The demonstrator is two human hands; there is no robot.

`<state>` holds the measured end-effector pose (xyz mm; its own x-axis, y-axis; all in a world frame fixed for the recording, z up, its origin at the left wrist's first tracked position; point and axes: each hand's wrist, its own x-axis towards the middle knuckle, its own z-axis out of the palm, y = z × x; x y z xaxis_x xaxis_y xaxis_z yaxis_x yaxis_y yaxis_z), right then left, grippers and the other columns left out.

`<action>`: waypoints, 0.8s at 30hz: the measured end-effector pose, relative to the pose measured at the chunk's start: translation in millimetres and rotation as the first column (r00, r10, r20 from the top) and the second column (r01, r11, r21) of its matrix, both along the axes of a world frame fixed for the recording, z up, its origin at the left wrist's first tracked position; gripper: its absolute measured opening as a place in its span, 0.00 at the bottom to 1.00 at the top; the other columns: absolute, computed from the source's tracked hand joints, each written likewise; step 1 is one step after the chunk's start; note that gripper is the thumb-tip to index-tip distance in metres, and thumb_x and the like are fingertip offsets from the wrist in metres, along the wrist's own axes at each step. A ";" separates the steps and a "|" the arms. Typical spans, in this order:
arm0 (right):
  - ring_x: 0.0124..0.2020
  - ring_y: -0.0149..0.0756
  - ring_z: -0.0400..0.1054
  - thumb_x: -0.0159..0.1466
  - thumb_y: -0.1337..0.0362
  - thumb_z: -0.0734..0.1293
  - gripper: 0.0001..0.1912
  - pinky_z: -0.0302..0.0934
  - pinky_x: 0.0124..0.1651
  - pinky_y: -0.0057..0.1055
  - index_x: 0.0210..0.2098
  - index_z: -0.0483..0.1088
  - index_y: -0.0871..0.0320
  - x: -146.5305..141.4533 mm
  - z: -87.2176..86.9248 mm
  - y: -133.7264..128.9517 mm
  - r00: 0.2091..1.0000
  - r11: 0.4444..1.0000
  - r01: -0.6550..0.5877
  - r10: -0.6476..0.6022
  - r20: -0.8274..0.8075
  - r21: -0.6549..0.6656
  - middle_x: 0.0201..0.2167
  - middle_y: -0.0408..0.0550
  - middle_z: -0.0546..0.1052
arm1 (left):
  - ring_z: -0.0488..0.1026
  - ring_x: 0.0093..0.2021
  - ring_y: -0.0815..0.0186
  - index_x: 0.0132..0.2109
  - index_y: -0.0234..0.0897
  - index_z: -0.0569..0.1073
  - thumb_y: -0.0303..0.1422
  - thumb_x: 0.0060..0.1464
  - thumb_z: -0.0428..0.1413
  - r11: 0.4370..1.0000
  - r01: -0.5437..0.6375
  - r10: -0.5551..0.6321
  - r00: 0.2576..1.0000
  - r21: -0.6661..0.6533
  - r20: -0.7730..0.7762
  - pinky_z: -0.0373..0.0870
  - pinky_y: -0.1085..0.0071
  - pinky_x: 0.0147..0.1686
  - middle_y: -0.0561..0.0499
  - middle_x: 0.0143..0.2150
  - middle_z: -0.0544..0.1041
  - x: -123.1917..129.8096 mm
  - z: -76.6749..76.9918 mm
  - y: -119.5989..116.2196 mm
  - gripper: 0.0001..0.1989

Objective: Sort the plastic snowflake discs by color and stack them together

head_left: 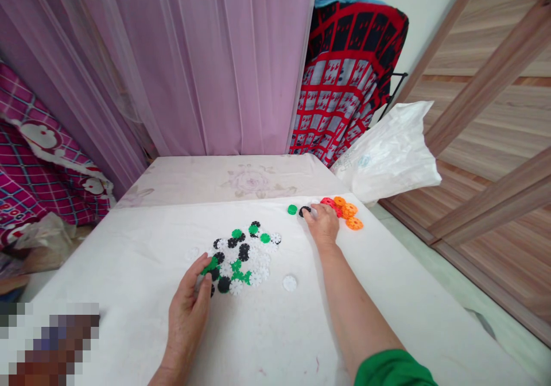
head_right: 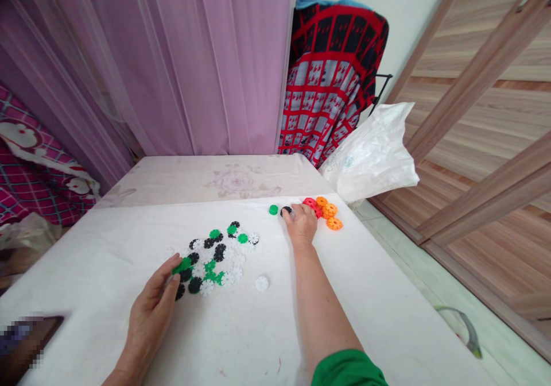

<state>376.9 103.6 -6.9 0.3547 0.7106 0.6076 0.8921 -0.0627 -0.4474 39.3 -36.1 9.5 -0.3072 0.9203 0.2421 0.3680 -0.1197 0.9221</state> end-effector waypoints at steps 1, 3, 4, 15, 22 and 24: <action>0.45 0.45 0.64 0.62 0.56 0.64 0.14 0.57 0.50 0.39 0.39 0.77 0.58 -0.9 -0.1 -1.7 1.000 1.000 -0.007 0.007 -0.010 0.010 0.42 0.56 0.75 | 0.67 0.62 0.57 0.50 0.42 0.75 0.44 0.56 0.53 1.000 -0.003 0.003 1.000 0.004 -0.002 0.63 0.58 0.62 0.47 0.60 0.73 -0.2 -0.6 0.3 0.18; 0.45 0.45 0.65 0.62 0.56 0.63 0.15 0.58 0.50 0.39 0.39 0.77 0.58 -3.1 -1.2 -6.1 0.999 1.000 -0.022 0.022 -0.032 0.021 0.42 0.55 0.75 | 0.67 0.62 0.57 0.50 0.42 0.75 0.44 0.56 0.53 1.000 0.001 -0.001 1.000 0.006 -0.005 0.64 0.58 0.62 0.47 0.60 0.74 -0.6 -2.0 1.0 0.18; 0.45 0.44 0.66 0.62 0.57 0.62 0.15 0.59 0.51 0.39 0.39 0.76 0.58 -4.3 -2.2 -8.5 0.999 0.999 -0.026 0.027 -0.044 0.020 0.42 0.55 0.76 | 0.67 0.62 0.57 0.50 0.42 0.75 0.44 0.56 0.53 1.000 0.004 -0.004 1.000 0.006 -0.006 0.64 0.59 0.62 0.47 0.60 0.73 -0.7 -2.7 1.4 0.18; 0.45 0.48 0.68 0.60 0.69 0.58 0.20 0.60 0.49 0.41 0.47 0.76 0.61 -11.7 -10.2 -11.1 0.998 0.984 0.047 -0.040 0.042 -0.172 0.42 0.60 0.76 | 0.69 0.61 0.58 0.49 0.43 0.76 0.42 0.55 0.53 0.999 0.018 -0.018 1.000 0.028 0.003 0.67 0.60 0.60 0.48 0.59 0.74 -0.1 -4.4 4.2 0.17; 0.42 0.46 0.69 0.59 0.70 0.60 0.19 0.62 0.45 0.38 0.46 0.76 0.60 -11.7 -13.2 -8.1 0.982 0.987 0.089 -0.064 0.180 -0.134 0.39 0.58 0.77 | 0.69 0.61 0.58 0.49 0.43 0.76 0.43 0.55 0.53 1.000 0.012 -0.012 1.000 0.029 -0.004 0.68 0.60 0.58 0.48 0.59 0.74 -0.1 -6.9 4.5 0.17; 0.41 0.46 0.69 0.60 0.69 0.60 0.18 0.62 0.44 0.38 0.46 0.76 0.61 -12.6 -12.7 -8.8 0.976 0.983 0.104 -0.071 0.208 -0.153 0.40 0.59 0.77 | 0.68 0.61 0.58 0.49 0.43 0.76 0.42 0.55 0.53 1.000 0.014 -0.013 1.000 0.024 -0.005 0.67 0.60 0.59 0.48 0.59 0.74 -0.2 -6.0 4.2 0.17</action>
